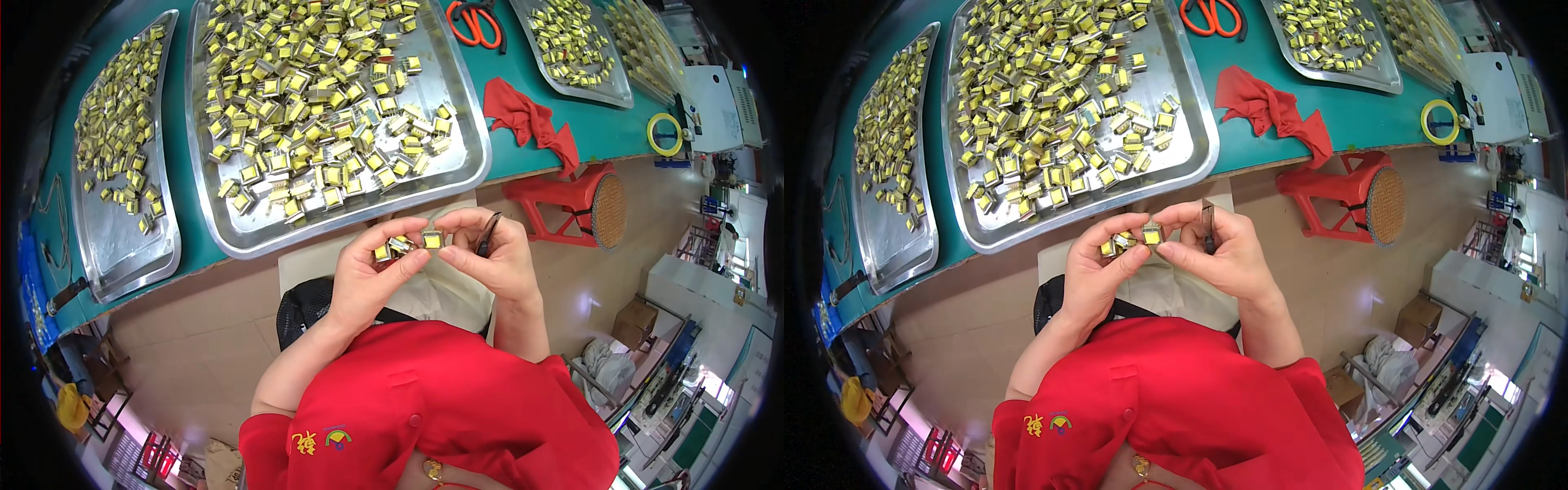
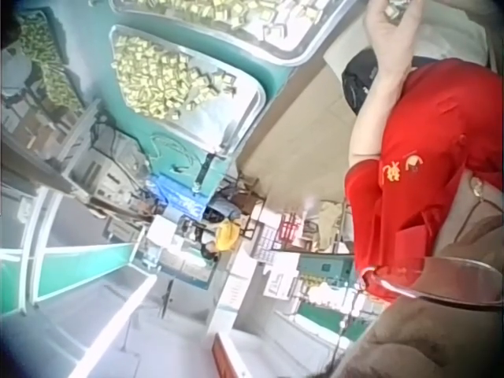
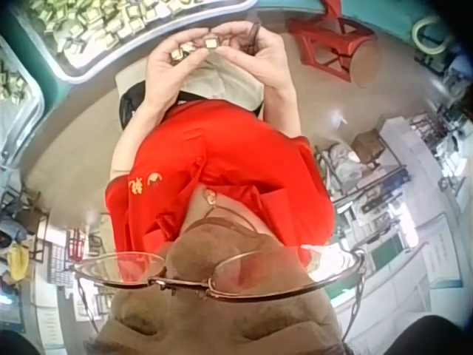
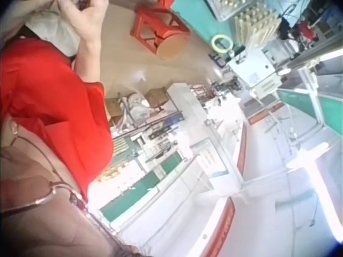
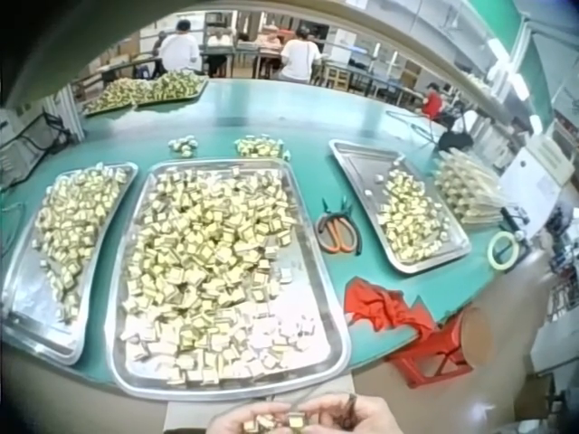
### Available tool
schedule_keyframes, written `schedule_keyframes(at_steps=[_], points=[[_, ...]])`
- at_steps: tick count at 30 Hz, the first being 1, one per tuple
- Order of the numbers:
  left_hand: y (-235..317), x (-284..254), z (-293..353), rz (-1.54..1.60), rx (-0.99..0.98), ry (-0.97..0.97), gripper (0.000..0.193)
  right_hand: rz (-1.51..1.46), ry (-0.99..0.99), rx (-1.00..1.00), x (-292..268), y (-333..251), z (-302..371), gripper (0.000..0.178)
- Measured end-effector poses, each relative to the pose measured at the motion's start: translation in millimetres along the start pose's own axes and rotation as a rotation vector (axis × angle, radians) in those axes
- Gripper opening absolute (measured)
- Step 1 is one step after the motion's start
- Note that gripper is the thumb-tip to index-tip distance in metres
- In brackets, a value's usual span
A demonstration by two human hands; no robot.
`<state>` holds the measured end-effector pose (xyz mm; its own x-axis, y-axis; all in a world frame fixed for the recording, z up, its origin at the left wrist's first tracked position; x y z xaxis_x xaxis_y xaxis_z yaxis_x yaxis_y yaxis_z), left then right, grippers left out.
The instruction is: The person picks up a transformer from a tray, inspects it, and trims the excess wire using shears. After finishing, the person places the component back and repeats the process with another transformer.
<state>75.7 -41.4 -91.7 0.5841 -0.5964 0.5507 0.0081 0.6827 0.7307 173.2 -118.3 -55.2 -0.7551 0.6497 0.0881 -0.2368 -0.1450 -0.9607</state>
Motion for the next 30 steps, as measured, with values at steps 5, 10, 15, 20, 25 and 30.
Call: schedule_keyframes(at_steps=[5,10,15,20,25,30], points=[[-0.4,-1.6,0.3,0.008,-0.003,0.002,0.033,0.003,0.002,-0.002,0.7,1.9,-0.6,0.029],[0.3,-4.1,0.1,0.006,0.032,0.029,0.033,0.002,0.006,-0.026,1.4,1.7,-0.5,0.029],[-5.7,-0.8,-0.3,0.053,-0.039,-0.023,0.029,0.286,-0.049,-0.315,13.5,-22.1,1.3,0.038],[-19.7,-2.0,0.9,0.244,-0.193,-0.024,0.029,0.280,-0.020,-0.251,17.9,-22.6,3.0,0.043],[-16.8,3.8,0.4,0.266,-0.204,-0.098,0.028,0.266,0.027,-0.245,5.4,-13.9,2.0,0.037],[-19.1,4.0,1.4,0.305,-0.228,-0.099,0.026,0.207,0.008,-0.184,8.0,-9.4,0.9,0.028]])
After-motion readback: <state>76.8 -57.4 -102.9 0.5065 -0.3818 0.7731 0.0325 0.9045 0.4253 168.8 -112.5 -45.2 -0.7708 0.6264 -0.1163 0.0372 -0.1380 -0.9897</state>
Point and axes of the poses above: each hand's wrist, its own z-axis away from the middle knuckle, its own x-axis out of the palm, y = z × x, the point moved 10 cm from there along -z, towards the middle knuckle, and after that the axes turned 7 degrees about y, right-handed, at the moved point
